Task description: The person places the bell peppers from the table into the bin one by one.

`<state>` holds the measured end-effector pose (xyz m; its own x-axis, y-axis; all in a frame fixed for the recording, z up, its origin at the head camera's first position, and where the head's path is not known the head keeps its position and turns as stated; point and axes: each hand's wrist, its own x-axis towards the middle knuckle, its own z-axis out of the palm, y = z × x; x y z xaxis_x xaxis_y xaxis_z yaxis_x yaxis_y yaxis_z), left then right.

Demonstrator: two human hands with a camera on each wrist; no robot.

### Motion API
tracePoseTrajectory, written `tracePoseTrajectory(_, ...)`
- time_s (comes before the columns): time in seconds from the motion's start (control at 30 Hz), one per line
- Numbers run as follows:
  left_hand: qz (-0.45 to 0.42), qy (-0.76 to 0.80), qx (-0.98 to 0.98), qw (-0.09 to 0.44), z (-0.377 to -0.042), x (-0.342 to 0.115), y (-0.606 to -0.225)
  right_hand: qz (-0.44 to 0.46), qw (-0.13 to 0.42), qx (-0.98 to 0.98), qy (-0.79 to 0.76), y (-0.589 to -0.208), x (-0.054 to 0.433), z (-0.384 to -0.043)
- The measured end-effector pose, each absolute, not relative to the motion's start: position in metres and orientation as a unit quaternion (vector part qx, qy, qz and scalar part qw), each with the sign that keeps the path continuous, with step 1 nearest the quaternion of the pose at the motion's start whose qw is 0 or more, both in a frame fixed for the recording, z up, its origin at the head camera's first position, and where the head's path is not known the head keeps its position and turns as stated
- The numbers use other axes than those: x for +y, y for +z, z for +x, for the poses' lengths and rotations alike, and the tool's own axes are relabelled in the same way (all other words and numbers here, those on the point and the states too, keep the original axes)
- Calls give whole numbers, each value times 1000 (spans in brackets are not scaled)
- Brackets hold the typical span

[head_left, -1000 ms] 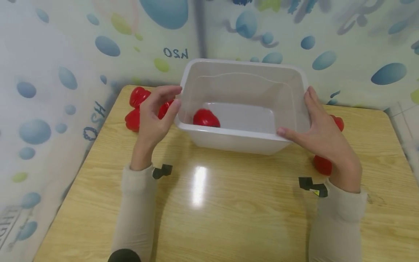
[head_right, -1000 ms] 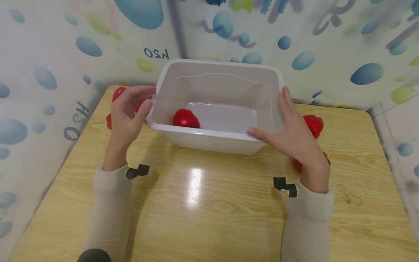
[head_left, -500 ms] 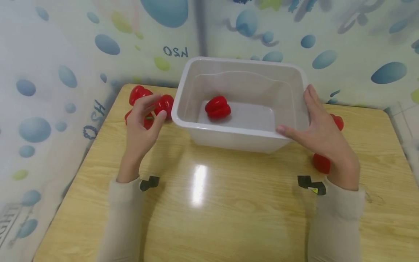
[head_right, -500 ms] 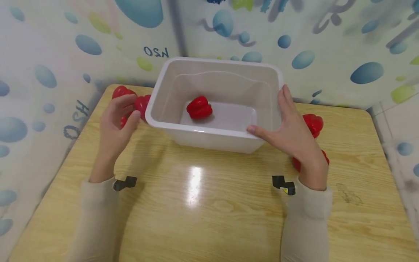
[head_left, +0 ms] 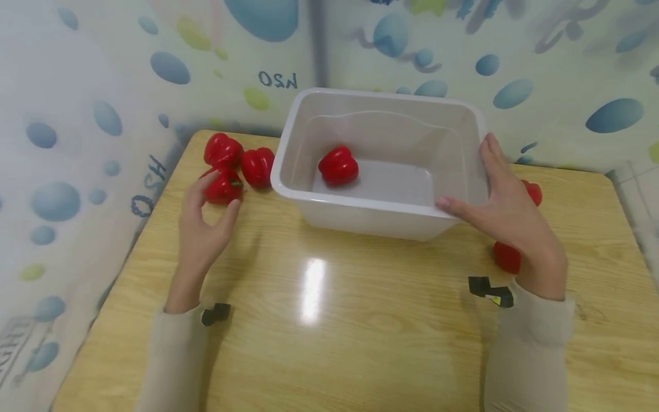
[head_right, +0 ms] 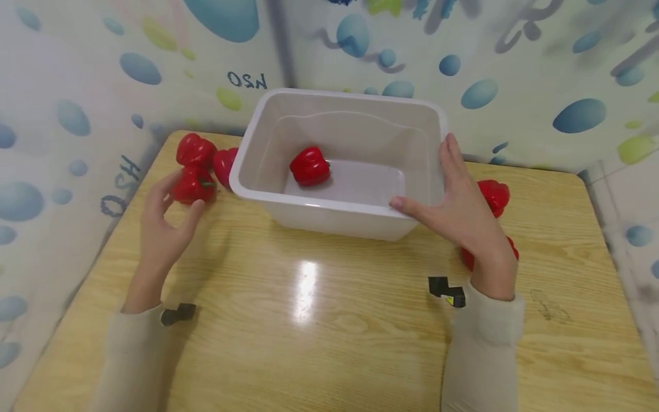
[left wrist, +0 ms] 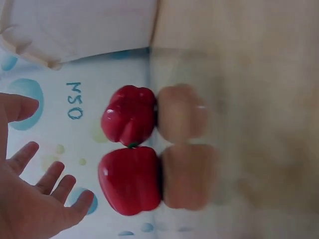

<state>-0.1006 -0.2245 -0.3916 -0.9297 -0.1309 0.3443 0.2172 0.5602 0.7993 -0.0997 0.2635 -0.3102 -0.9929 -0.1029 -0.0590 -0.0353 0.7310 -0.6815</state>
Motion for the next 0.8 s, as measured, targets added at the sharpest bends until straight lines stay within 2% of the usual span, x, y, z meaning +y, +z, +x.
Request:
tracePoseTrajectory(0.33,60,-495,-848,178,-85,-242,-404,-42,40,929,-366,-310,265,-98)
tracePoseTrajectory(0.8,30,-451,-874,177,-101,-250,-413,-43,47,929,-366,-311,263,-99)
